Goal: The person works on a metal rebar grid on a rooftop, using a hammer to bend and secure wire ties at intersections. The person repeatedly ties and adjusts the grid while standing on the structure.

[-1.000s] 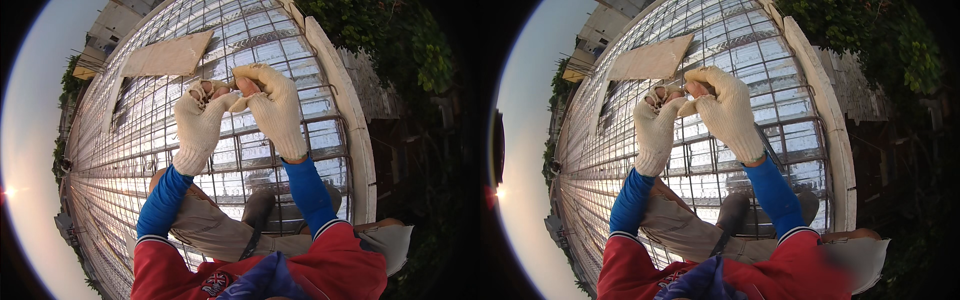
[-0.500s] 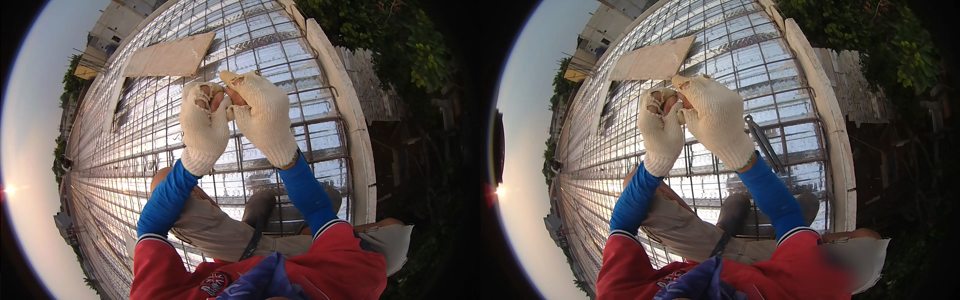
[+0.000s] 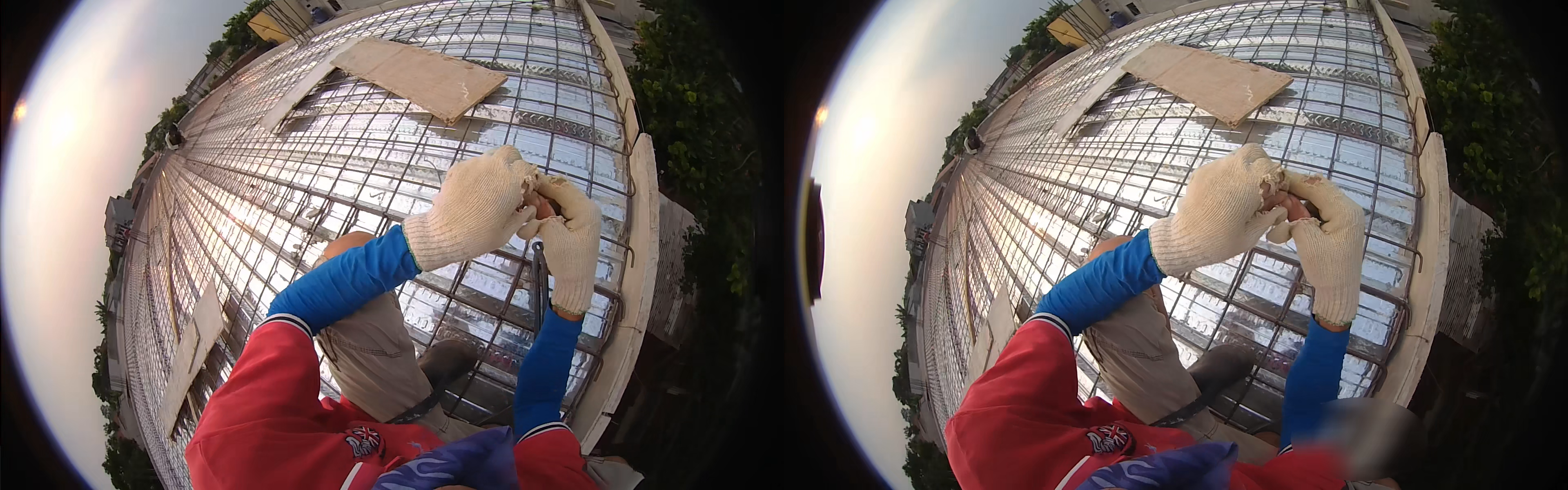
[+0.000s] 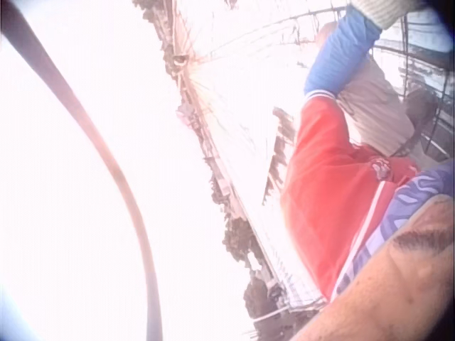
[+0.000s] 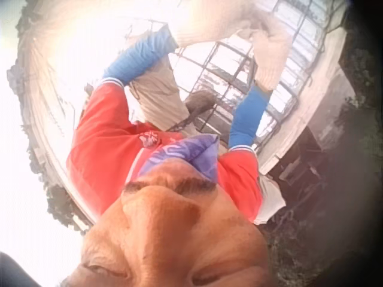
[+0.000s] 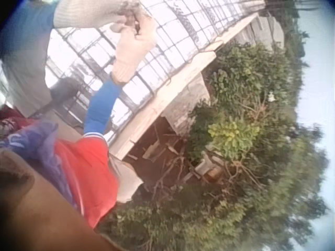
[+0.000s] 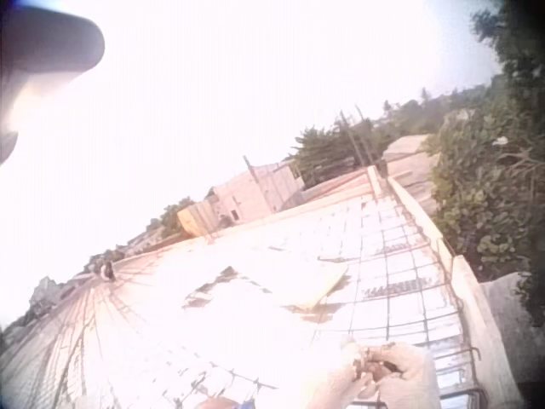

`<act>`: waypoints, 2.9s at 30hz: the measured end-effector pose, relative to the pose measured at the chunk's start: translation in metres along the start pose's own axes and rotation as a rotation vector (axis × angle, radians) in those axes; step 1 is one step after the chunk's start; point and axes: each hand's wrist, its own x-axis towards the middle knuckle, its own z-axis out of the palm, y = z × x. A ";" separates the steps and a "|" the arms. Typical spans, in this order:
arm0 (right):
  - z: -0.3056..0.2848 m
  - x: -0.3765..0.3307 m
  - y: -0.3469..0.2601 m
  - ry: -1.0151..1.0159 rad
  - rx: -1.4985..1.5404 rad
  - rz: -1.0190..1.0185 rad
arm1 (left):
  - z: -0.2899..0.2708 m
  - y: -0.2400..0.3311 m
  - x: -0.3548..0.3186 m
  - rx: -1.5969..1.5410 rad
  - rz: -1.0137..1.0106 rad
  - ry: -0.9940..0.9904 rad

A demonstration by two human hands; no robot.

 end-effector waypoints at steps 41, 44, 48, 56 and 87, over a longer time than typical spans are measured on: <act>0.020 0.002 0.033 0.164 0.434 -0.001 | 0.029 0.004 0.009 -1.018 -0.655 0.165; 0.019 0.005 0.033 0.142 0.648 0.198 | 0.033 0.001 0.009 -1.095 -0.596 0.196; 0.016 0.003 0.024 0.027 0.765 0.235 | 0.032 -0.003 0.002 -1.159 -0.497 0.244; 0.008 0.003 0.015 -0.140 0.920 0.295 | 0.018 -0.007 0.001 -1.125 -0.398 0.178; -0.004 0.004 0.016 -0.089 0.638 0.149 | 0.007 0.014 -0.008 -1.074 -0.498 0.163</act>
